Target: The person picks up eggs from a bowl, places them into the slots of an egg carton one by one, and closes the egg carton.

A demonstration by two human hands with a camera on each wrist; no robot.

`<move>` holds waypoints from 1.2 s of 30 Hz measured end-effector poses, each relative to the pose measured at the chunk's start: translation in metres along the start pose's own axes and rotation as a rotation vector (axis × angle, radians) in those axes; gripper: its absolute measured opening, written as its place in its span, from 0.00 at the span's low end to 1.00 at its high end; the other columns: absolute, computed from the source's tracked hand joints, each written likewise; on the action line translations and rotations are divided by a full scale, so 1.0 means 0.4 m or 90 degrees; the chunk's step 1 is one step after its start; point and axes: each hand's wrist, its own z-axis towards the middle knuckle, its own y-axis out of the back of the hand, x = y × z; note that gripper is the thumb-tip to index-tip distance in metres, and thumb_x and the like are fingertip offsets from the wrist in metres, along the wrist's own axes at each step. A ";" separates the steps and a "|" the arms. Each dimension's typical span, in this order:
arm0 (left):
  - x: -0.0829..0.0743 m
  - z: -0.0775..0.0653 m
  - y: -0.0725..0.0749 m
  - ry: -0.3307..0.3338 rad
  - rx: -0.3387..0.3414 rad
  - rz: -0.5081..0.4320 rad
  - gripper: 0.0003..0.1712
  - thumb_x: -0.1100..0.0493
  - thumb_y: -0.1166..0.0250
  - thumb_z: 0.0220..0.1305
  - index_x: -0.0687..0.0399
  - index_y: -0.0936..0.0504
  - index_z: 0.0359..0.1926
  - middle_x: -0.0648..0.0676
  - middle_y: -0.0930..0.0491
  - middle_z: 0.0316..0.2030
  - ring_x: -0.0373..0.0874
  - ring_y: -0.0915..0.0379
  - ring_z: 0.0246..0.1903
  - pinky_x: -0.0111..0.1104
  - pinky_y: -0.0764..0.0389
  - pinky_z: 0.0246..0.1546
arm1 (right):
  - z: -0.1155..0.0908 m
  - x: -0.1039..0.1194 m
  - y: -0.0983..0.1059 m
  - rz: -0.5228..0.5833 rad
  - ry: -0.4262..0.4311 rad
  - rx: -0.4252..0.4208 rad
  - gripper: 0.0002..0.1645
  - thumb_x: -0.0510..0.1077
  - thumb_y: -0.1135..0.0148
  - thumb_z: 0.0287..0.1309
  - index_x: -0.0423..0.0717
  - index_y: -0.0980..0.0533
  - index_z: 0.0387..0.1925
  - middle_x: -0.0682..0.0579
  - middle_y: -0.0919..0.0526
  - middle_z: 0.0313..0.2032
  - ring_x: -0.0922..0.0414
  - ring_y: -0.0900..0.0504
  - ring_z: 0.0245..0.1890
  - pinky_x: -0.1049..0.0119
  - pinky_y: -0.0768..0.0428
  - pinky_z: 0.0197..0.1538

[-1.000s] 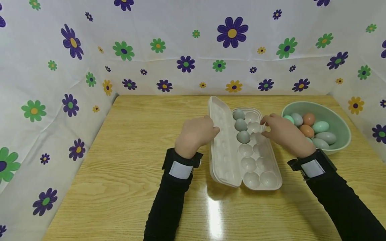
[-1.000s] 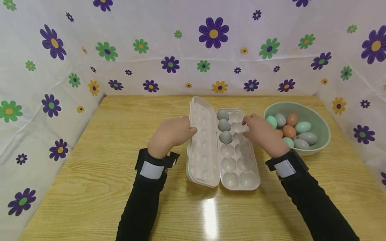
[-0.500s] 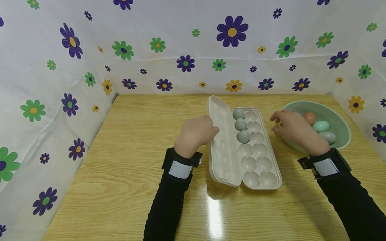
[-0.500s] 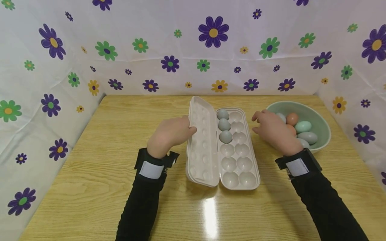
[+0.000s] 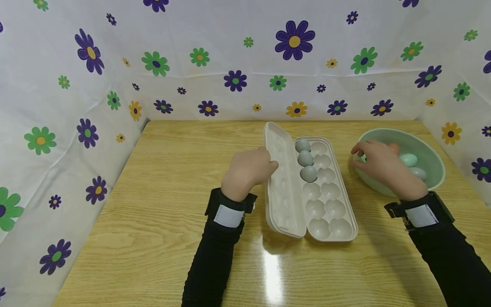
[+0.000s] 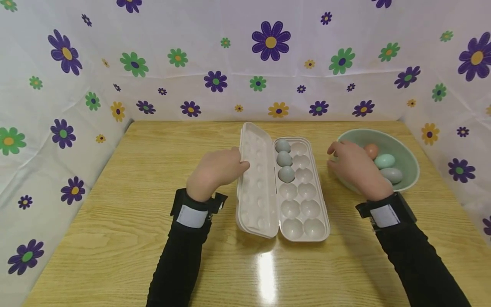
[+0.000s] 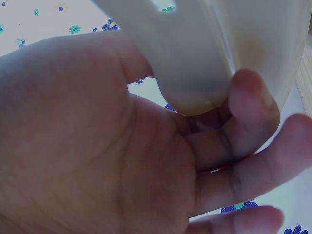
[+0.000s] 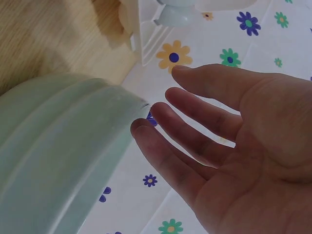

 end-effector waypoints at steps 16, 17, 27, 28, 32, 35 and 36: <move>-0.001 0.002 0.002 0.001 0.001 0.004 0.21 0.44 0.58 0.69 0.53 0.26 0.31 0.51 0.29 0.24 0.43 0.30 0.23 0.33 0.34 0.22 | -0.036 -0.084 -0.015 0.055 0.008 -0.010 0.16 0.42 0.45 0.57 0.34 0.27 0.43 0.38 0.24 0.37 0.43 0.28 0.39 0.47 0.28 0.40; -0.001 0.003 0.002 0.001 0.002 0.005 0.21 0.44 0.58 0.69 0.53 0.26 0.31 0.51 0.29 0.25 0.43 0.30 0.23 0.34 0.33 0.22 | -0.037 -0.088 -0.014 0.059 -0.004 -0.001 0.17 0.43 0.45 0.57 0.33 0.28 0.43 0.37 0.24 0.38 0.43 0.28 0.39 0.47 0.28 0.39; 0.000 0.002 0.003 0.002 -0.001 -0.005 0.21 0.45 0.57 0.69 0.53 0.26 0.30 0.51 0.29 0.25 0.43 0.30 0.23 0.34 0.33 0.23 | -0.052 -0.129 -0.019 0.079 -0.047 0.034 0.27 0.53 0.45 0.61 0.30 0.34 0.42 0.37 0.30 0.38 0.45 0.28 0.35 0.48 0.27 0.37; 0.000 0.001 0.002 0.002 0.000 -0.005 0.21 0.45 0.57 0.69 0.53 0.27 0.30 0.51 0.29 0.25 0.43 0.30 0.23 0.34 0.33 0.23 | -0.053 -0.134 -0.021 0.081 -0.047 0.033 0.27 0.54 0.45 0.61 0.30 0.35 0.41 0.36 0.29 0.38 0.45 0.27 0.34 0.49 0.27 0.36; -0.001 0.001 0.001 0.004 0.001 -0.005 0.20 0.45 0.57 0.69 0.53 0.27 0.32 0.51 0.30 0.25 0.43 0.30 0.23 0.34 0.33 0.23 | -0.059 -0.152 -0.033 0.087 -0.030 0.024 0.27 0.54 0.45 0.61 0.33 0.40 0.42 0.34 0.25 0.38 0.45 0.24 0.34 0.48 0.25 0.36; -0.001 0.001 0.000 0.005 0.001 -0.007 0.20 0.45 0.57 0.69 0.54 0.27 0.33 0.51 0.29 0.25 0.43 0.30 0.24 0.34 0.33 0.24 | -0.064 -0.163 -0.041 0.096 -0.023 0.042 0.24 0.49 0.47 0.63 0.35 0.44 0.44 0.35 0.25 0.39 0.46 0.24 0.33 0.49 0.25 0.36; -0.001 0.001 0.000 0.005 0.001 -0.007 0.20 0.45 0.57 0.69 0.54 0.27 0.34 0.51 0.29 0.25 0.43 0.30 0.24 0.34 0.33 0.24 | -0.065 -0.167 -0.042 0.091 -0.022 0.052 0.23 0.47 0.47 0.63 0.35 0.44 0.45 0.35 0.25 0.38 0.47 0.24 0.33 0.49 0.25 0.36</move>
